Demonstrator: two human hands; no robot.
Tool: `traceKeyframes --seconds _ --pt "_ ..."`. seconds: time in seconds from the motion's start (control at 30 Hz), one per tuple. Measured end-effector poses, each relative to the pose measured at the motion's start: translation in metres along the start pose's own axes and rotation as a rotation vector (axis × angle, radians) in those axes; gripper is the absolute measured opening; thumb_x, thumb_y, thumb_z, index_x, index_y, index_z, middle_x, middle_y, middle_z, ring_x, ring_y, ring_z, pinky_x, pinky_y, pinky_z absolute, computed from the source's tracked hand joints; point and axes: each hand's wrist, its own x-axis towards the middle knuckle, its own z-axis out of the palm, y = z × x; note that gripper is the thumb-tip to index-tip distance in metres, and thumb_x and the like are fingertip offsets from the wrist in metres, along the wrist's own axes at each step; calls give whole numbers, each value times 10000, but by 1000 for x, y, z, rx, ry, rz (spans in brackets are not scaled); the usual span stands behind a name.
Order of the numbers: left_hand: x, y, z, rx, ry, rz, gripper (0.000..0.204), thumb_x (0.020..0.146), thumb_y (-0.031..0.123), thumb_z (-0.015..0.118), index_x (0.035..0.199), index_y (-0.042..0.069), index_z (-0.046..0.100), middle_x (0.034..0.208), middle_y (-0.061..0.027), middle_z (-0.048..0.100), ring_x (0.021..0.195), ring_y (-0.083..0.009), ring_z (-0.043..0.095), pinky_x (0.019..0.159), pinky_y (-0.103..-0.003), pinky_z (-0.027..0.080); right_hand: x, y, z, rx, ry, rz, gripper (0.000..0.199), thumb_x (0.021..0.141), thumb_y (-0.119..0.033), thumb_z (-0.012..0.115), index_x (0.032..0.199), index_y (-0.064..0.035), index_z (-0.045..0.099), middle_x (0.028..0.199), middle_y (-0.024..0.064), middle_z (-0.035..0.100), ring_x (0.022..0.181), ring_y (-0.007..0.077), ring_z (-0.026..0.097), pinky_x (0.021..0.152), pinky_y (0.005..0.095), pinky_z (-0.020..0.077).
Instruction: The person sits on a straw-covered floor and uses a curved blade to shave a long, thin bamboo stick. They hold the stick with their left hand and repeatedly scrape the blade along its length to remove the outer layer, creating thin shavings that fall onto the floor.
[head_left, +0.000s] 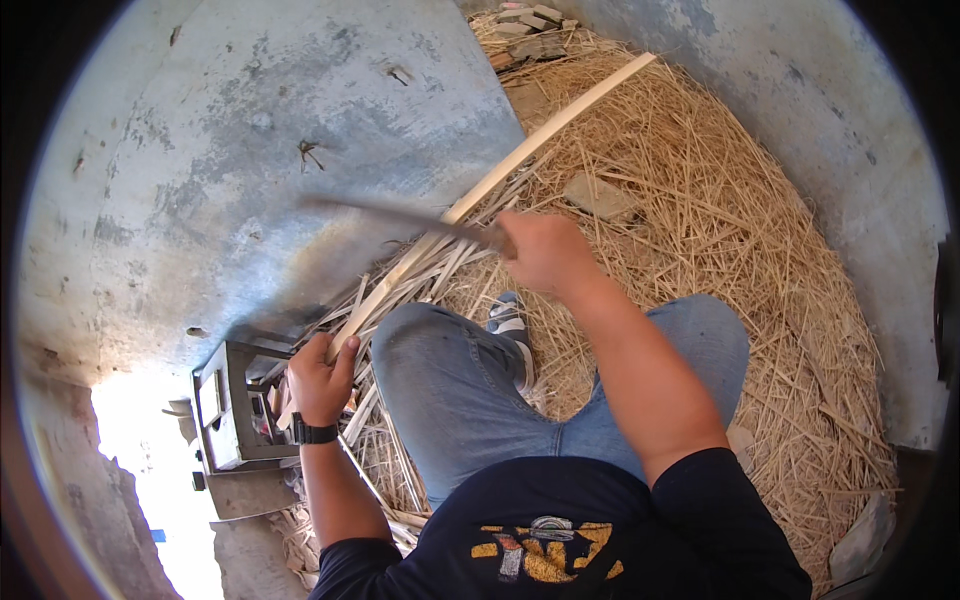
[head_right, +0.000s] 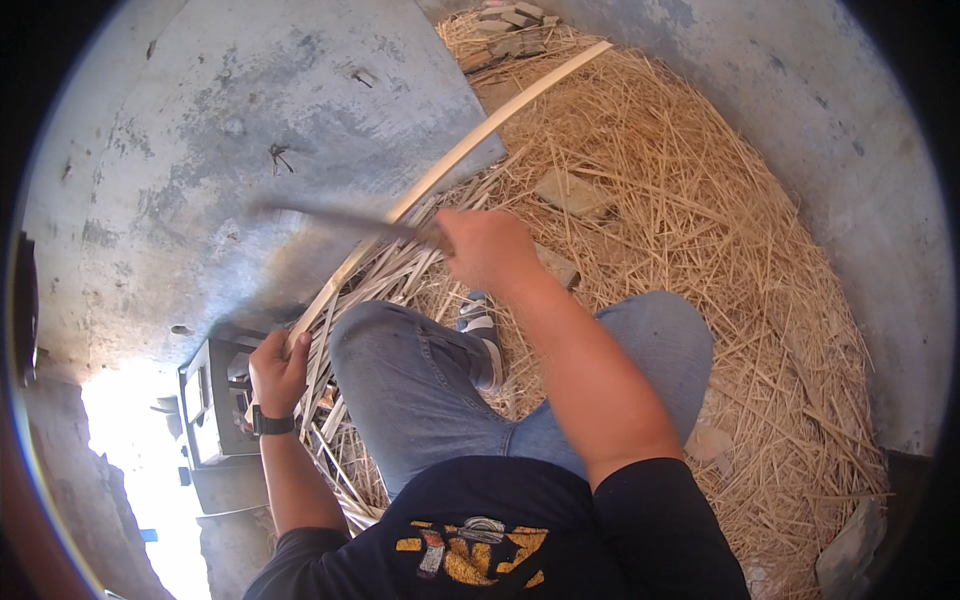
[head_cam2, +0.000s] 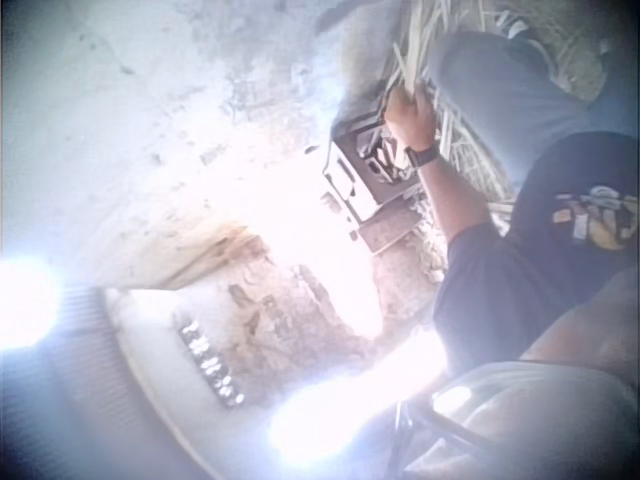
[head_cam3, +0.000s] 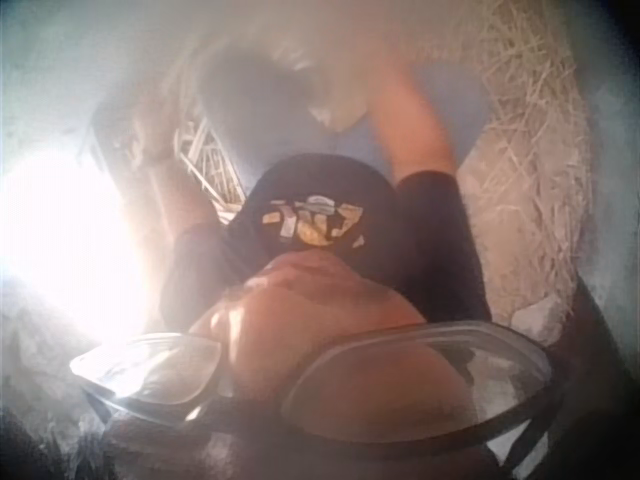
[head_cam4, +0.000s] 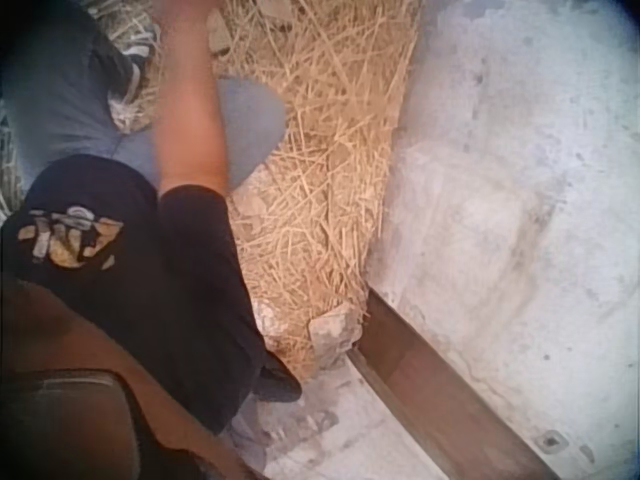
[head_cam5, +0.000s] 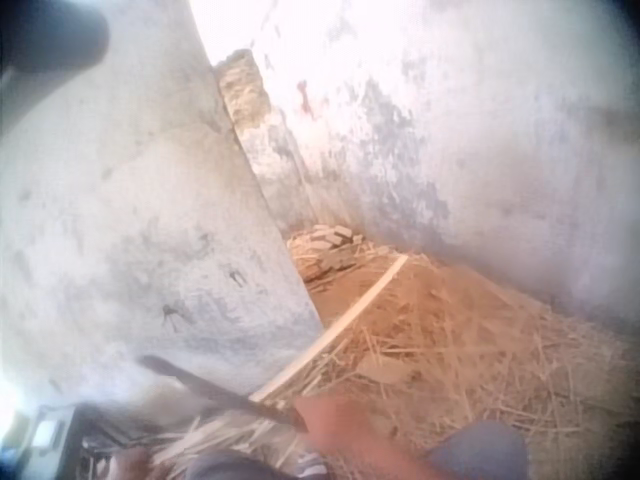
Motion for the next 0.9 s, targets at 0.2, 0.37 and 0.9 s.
traceKeyframes --seconds 0.2,0.37,0.9 --pt "0 4 5 32 100 60 474 921 411 771 745 9 590 638 -194 558 551 -372 528 533 -429 408 3 28 -10 138 -37 53 213 850 -163 737 1043 -81 700 844 163 730 794 329 728 739 418 569" --pt "0 3 3 34 135 46 482 934 421 767 750 12 588 604 -157 529 523 -304 487 521 -398 400 8 50 -8 325 359 134 235 844 -159 753 1054 -70 696 835 166 722 796 326 724 746 403 565" --pt "3 7 -8 166 314 132 424 927 400 789 793 20 658 620 -126 578 516 -265 553 525 -355 447 9 53 -11 264 265 233 285 872 -204 737 1112 -63 677 978 179 749 941 378 729 810 459 577"
